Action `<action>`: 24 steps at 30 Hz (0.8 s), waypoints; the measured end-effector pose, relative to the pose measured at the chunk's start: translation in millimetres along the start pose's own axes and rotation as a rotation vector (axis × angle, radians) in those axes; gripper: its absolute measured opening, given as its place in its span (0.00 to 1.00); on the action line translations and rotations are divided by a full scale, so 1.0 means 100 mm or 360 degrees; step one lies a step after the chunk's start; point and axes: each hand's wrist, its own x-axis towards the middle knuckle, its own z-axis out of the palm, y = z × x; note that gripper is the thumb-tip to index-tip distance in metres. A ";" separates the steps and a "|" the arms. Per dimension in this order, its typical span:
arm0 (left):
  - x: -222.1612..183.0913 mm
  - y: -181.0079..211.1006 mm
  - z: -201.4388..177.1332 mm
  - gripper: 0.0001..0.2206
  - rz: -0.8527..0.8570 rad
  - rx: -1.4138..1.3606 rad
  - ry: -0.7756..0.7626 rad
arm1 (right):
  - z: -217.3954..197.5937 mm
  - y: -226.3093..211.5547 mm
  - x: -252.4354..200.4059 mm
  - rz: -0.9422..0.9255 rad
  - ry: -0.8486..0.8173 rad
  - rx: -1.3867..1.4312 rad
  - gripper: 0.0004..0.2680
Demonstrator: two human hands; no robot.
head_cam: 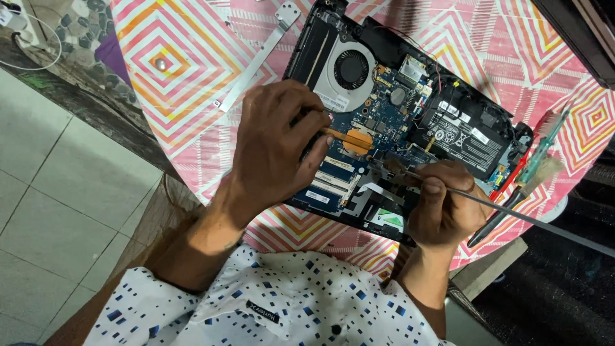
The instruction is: Removing internal components from a laptop using a screwdriver and hands.
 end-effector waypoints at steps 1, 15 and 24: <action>0.00 0.00 0.00 0.09 0.0003 0.0013 0.0002 | 0.00 0.00 -0.02 0.0039 0.0021 0.0050 0.09; 0.02 0.04 -0.04 0.06 0.0007 -0.0016 0.0016 | -0.01 0.00 -0.03 0.0061 -0.0045 0.0042 0.03; 0.39 0.76 0.06 0.06 0.0510 -0.0527 0.0203 | 0.08 -0.03 0.02 0.0086 0.0015 0.0026 0.08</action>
